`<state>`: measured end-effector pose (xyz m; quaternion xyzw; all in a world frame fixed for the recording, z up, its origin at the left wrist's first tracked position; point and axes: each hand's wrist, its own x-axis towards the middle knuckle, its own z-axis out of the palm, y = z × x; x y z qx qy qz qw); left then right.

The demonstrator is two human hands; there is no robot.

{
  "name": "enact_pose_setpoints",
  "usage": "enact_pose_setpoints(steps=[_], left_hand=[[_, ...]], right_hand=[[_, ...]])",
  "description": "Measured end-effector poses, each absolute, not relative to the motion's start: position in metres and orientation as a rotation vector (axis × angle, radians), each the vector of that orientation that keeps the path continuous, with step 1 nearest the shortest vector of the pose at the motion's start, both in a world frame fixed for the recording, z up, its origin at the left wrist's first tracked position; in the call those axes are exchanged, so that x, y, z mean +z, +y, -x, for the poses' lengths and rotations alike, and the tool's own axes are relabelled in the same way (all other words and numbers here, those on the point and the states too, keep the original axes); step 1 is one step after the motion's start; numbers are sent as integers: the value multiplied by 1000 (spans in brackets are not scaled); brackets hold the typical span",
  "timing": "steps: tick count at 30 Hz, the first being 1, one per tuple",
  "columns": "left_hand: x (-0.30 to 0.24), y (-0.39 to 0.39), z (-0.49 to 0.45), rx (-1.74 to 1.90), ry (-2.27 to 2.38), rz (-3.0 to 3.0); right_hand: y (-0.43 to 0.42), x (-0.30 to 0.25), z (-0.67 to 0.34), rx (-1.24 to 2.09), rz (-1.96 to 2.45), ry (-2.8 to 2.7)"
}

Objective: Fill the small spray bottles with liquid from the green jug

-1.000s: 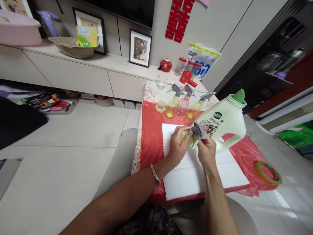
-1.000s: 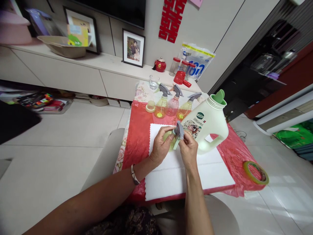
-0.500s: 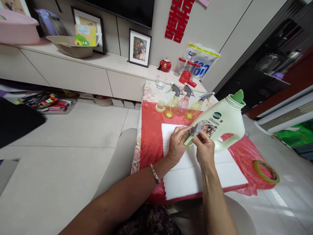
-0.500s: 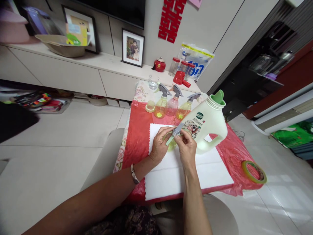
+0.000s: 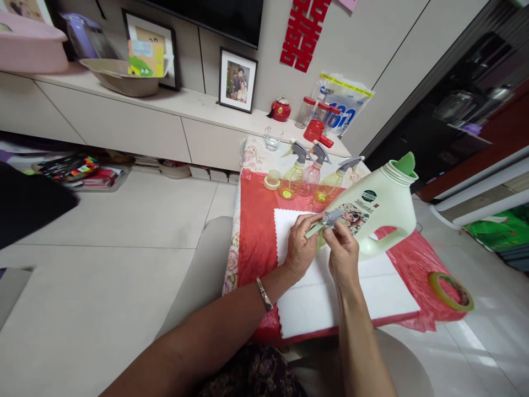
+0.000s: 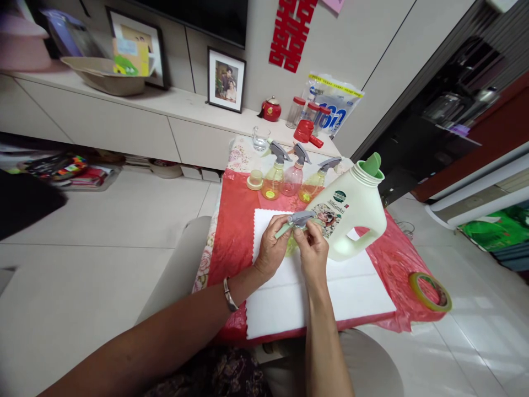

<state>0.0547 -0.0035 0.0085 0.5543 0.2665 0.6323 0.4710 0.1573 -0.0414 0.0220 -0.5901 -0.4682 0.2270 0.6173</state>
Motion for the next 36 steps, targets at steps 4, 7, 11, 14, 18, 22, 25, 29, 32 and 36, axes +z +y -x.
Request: enact_pose_setpoints(steps=[4, 7, 11, 14, 18, 22, 25, 29, 32, 36], left_hand=[[8, -4, -55, 1529, 653, -1345], [6, -4, -56, 1515, 653, -1326], [3, -3, -56, 1504, 677, -1324], [4, -3, -56, 1508, 674, -1332], [7, -4, -55, 1513, 668, -1341], [6, -4, -55, 1510, 668, -1334], [4, -4, -56, 1506, 680, -1326], [3, -3, -56, 1522, 645, -1329], [3, -3, -56, 1513, 643, -1328], [2, -3, -56, 1492, 650, -1331]], right_hand=[[-43, 17, -163, 536, 1338, -1095], [-41, 14, -162, 537, 1332, -1064], [-38, 15, -157, 536, 1331, -1033], [-38, 19, -156, 545, 1331, -1049], [-40, 21, -160, 579, 1326, -1103], [-40, 17, -163, 561, 1314, -1088], [-38, 15, -160, 539, 1323, -1049], [-37, 18, -156, 533, 1339, -1047], [-39, 20, -159, 565, 1344, -1089], [-41, 18, -163, 559, 1348, -1097]])
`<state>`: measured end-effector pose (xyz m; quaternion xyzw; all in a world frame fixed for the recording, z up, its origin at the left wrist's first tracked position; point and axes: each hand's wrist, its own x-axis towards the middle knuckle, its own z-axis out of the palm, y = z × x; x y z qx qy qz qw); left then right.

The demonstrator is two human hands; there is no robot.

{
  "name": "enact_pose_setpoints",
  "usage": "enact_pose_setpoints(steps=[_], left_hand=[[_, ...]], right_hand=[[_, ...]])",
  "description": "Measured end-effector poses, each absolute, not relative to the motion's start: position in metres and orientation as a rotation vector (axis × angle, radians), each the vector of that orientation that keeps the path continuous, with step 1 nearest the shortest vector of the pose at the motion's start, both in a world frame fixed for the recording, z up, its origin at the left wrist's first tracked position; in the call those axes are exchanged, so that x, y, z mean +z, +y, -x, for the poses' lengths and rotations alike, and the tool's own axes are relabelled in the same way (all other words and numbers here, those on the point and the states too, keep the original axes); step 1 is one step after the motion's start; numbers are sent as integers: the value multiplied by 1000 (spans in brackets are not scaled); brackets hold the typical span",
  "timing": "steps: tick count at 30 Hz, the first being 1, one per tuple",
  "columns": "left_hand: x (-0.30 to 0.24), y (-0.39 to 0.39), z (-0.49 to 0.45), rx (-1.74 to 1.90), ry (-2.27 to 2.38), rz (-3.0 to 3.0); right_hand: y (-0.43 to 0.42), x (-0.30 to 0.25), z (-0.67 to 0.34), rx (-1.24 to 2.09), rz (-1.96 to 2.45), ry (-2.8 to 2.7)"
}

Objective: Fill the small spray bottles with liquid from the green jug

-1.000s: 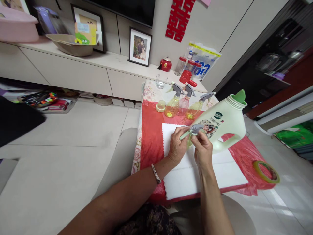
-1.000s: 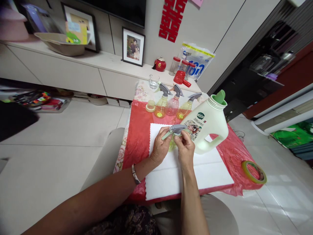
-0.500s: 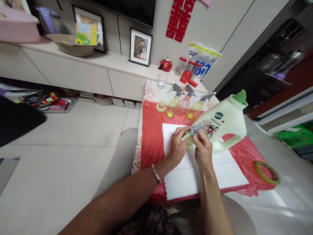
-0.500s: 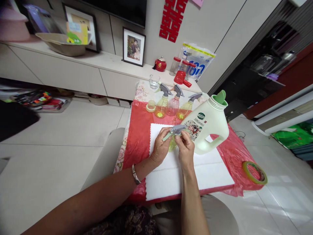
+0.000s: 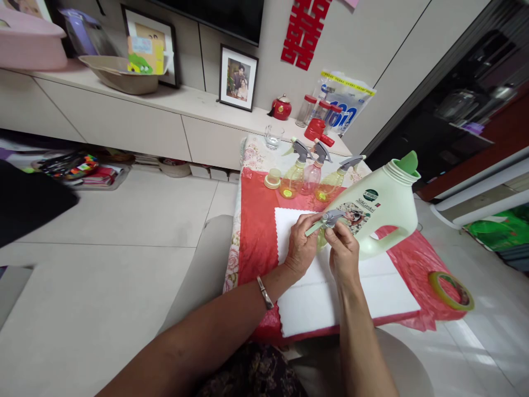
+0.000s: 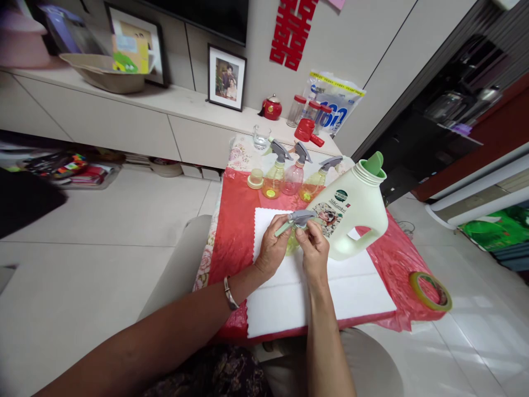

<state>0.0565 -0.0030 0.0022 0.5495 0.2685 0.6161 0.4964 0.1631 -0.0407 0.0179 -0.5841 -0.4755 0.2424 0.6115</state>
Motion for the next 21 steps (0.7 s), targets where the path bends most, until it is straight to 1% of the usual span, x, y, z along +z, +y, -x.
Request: enact_pose_setpoints(steps=[9, 14, 21], left_hand=[[1, -3, -57, 1551, 611, -1303], [0, -3, -57, 1519, 628, -1325], [-1, -2, -58, 1520, 656, -1294]], right_hand=[[-39, 20, -158, 535, 1363, -1056], [-42, 20, -164, 573, 1346, -1099], [-37, 18, -160, 535, 1345, -1042]])
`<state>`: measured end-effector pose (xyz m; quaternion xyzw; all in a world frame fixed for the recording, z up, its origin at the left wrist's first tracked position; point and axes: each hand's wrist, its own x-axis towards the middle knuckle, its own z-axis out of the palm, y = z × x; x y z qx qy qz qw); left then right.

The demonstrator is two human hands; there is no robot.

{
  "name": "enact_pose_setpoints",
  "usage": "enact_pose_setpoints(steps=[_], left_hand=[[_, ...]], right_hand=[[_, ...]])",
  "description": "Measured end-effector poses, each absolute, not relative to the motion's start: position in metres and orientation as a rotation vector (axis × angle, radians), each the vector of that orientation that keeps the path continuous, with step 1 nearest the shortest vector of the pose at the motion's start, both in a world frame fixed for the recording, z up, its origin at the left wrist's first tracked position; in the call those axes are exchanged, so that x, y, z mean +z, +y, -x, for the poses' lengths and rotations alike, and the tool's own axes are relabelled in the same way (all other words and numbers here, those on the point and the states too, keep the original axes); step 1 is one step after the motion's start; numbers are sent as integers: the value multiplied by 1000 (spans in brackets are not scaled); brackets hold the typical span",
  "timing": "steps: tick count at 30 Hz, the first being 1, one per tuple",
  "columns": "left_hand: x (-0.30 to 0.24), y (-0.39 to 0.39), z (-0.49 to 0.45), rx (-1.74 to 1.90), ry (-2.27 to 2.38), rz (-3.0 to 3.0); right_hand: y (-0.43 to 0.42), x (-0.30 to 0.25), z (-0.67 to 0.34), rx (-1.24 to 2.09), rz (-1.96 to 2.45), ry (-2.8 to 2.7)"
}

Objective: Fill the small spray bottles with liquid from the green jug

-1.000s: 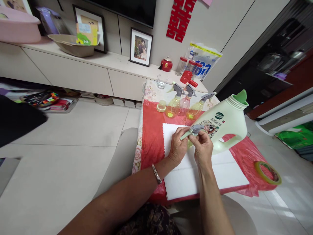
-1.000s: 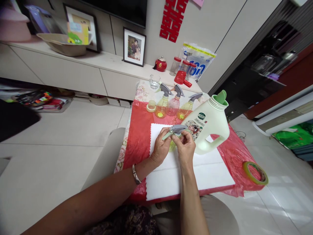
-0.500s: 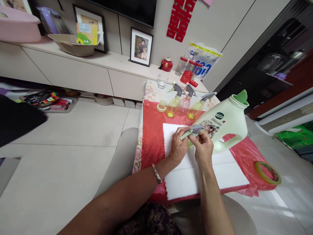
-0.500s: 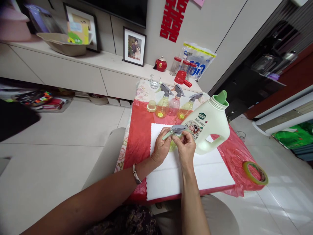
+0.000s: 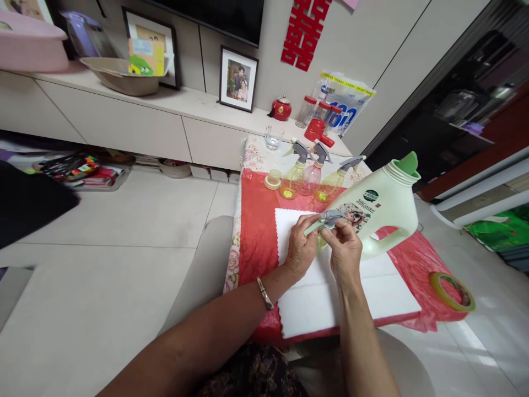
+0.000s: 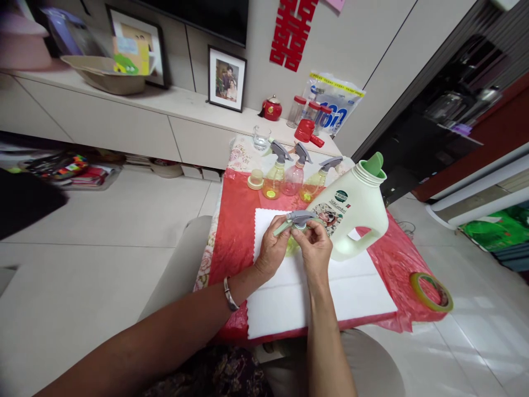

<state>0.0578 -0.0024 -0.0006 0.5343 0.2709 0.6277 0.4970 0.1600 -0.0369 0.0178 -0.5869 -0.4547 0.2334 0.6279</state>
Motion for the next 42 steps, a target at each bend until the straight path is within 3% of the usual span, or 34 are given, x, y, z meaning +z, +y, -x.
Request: enact_pose_setpoints(steps=[42], left_hand=[[12, -9, -54, 1366, 571, -918]], right_hand=[[-40, 27, -157, 459, 1442, -1113]])
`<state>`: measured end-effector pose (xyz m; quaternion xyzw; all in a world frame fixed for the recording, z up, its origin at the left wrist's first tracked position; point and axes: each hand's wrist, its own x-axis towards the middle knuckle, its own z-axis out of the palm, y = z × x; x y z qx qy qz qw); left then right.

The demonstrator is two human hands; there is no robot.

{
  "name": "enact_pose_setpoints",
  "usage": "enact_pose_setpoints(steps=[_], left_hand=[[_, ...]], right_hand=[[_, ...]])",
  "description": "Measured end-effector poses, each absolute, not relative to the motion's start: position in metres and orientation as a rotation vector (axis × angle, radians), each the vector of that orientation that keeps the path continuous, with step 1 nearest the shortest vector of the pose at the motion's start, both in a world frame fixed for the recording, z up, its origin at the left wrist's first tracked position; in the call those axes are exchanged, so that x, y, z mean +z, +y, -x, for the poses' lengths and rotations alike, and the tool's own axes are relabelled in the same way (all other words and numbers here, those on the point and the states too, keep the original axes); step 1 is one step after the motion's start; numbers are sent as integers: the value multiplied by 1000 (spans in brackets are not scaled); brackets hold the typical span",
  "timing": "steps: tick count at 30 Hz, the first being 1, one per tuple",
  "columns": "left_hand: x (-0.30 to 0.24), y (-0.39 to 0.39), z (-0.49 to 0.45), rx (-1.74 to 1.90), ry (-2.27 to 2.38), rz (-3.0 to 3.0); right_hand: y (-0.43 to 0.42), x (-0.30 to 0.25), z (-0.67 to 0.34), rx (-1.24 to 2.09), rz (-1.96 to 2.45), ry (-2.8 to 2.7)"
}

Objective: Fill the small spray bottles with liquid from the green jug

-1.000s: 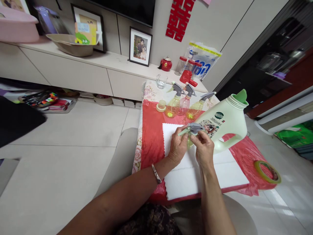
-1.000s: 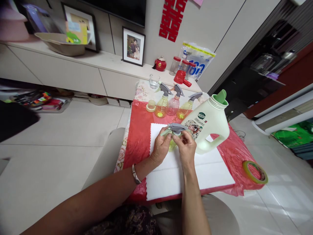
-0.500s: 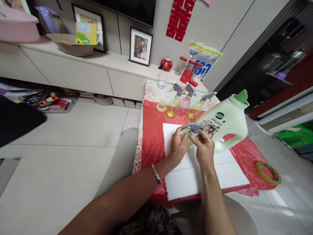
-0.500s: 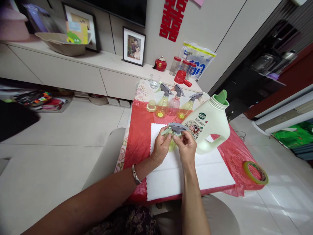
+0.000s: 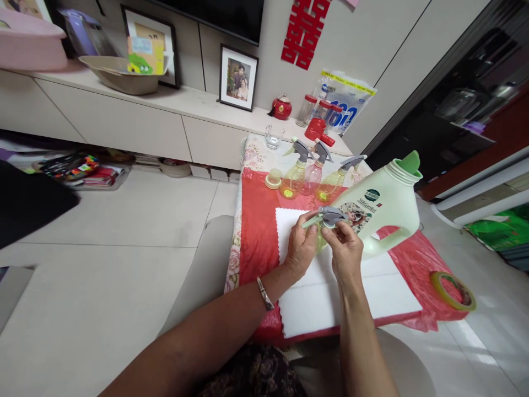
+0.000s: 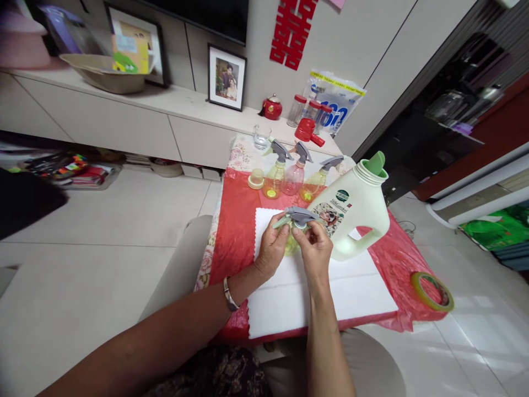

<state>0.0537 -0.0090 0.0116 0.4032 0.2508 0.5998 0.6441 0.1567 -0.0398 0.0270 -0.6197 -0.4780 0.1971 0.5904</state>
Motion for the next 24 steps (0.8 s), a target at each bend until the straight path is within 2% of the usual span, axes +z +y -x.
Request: enact_pose_setpoints(steps=[10, 19, 24], left_hand=[[14, -6, -51, 1401, 558, -835], [4, 1, -52, 1345, 661, -688], [6, 1, -49, 1333, 689, -725]], right_hand=[[-43, 28, -154, 423, 1495, -1128], [-52, 26, -155, 607, 1531, -1389], [-51, 22, -156, 525, 1581, -1427]])
